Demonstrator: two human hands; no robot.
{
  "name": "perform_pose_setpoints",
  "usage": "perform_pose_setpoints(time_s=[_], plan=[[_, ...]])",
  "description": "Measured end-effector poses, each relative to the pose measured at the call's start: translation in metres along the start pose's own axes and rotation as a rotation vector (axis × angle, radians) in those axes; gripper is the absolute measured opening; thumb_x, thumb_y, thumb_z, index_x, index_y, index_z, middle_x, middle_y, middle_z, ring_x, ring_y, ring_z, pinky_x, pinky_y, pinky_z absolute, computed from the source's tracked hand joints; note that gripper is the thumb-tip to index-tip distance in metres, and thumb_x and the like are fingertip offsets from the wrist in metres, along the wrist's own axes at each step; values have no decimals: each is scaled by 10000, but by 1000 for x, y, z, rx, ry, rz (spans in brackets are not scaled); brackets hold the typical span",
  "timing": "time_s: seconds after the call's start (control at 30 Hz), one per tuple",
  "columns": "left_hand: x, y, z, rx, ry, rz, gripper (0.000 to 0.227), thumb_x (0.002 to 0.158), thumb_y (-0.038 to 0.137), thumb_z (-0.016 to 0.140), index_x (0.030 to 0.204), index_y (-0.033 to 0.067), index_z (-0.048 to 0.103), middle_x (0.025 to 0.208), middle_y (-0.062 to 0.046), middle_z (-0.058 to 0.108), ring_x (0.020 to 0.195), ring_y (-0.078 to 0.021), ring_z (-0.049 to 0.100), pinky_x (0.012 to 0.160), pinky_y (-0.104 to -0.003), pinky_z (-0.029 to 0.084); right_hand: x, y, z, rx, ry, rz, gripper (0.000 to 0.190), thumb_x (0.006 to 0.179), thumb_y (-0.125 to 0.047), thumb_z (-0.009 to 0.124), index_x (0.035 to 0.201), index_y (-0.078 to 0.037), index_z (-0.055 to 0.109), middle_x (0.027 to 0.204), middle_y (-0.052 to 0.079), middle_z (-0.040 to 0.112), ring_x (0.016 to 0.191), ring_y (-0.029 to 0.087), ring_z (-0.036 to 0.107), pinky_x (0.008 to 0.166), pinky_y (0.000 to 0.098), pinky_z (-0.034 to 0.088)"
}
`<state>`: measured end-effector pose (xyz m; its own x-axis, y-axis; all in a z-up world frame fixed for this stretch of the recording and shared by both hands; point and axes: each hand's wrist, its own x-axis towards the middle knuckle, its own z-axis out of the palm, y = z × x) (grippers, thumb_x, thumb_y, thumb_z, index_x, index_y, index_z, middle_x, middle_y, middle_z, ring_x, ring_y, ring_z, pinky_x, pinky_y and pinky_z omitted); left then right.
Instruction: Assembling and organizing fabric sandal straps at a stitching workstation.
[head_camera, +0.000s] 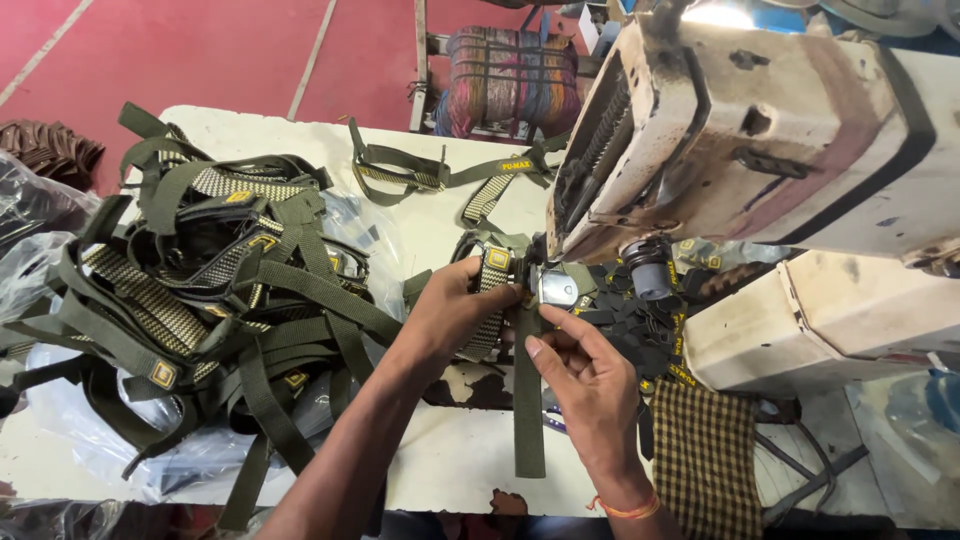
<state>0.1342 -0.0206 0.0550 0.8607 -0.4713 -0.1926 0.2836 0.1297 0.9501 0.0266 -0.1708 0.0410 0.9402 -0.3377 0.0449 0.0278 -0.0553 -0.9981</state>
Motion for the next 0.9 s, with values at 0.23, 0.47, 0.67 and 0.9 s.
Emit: perform_pose_setpoints(time_s=[0.23, 0.47, 0.67, 0.9], plan=[[3, 4, 8, -83, 39, 15, 66, 958, 15, 616, 983, -44, 632, 845, -142, 675, 660, -189, 639, 596, -283, 558, 0, -9, -5, -11, -2, 2, 408, 873, -8, 711, 1278, 37, 707, 890, 85, 709, 704, 101, 601, 618, 198, 494], [-12, -21, 35, -208, 373, 72, 144, 921, 23, 692, 1048, -35, 662, 792, -106, 681, 611, -152, 619, 545, -251, 505, 17, -13, -30, -145, 15, 52, 282, 886, -34, 706, 1151, 21, 785, 840, 82, 746, 646, 95, 571, 549, 185, 412], [-11, -27, 46, -333, 484, 103, 293, 866, 76, 766, 1038, -73, 582, 764, -180, 643, 633, -214, 659, 505, -317, 592, 34, 5, -46, -274, 54, -10, 196, 875, -121, 804, 1065, -84, 832, 934, 85, 785, 824, 72, 685, 737, 283, 609], [-30, -36, 38, -239, 545, 48, 374, 802, 123, 846, 1021, -72, 613, 795, -171, 661, 719, -205, 606, 571, -338, 560, 37, 6, -47, -323, 56, -45, 175, 884, -107, 791, 1054, -103, 834, 940, 81, 796, 874, 87, 696, 808, 303, 598]])
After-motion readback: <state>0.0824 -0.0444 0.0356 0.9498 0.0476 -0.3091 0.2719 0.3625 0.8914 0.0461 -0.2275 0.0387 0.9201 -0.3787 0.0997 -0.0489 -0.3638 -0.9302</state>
